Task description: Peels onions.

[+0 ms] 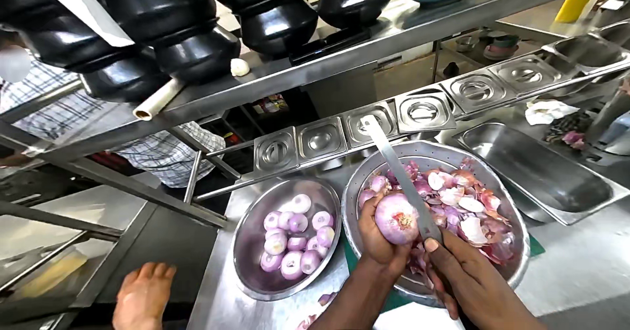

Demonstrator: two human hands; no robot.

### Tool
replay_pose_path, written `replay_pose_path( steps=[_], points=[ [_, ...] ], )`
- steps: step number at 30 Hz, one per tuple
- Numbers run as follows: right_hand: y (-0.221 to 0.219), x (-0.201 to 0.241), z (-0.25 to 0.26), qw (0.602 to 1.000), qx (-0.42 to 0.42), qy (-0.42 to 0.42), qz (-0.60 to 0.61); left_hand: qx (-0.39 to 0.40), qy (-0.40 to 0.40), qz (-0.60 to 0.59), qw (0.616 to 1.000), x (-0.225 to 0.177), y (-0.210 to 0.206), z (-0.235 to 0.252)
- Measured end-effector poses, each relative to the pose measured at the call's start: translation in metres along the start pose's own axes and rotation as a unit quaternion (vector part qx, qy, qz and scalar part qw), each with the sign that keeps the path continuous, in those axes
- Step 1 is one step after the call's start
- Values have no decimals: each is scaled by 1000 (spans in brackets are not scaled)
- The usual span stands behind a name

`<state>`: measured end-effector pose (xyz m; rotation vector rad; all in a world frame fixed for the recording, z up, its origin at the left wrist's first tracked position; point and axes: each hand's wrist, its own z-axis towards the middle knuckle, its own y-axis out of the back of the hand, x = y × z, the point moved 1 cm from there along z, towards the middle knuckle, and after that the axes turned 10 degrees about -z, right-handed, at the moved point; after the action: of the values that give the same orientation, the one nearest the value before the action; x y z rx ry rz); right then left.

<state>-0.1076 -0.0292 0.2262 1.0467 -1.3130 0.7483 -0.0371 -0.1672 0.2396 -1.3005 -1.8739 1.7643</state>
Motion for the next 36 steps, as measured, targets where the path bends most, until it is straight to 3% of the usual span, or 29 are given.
replay_pose_path(
  steps=[4,11,18,31,36],
  points=[
    [-5,-5,-20,998,40,-40,-13,19,22,7,1000,-11,1,11],
    [-5,4,-3,999,20,-27,17,54,42,37,997,-2,1,11],
    [-5,-10,-22,998,41,-40,39,21,61,36,997,-3,1,16],
    [-10,4,7,995,19,-40,84,8,49,96,994,8,-5,18],
    [-19,-3,-8,988,58,-59,127,-21,29,64,997,-10,-11,37]
  ],
)
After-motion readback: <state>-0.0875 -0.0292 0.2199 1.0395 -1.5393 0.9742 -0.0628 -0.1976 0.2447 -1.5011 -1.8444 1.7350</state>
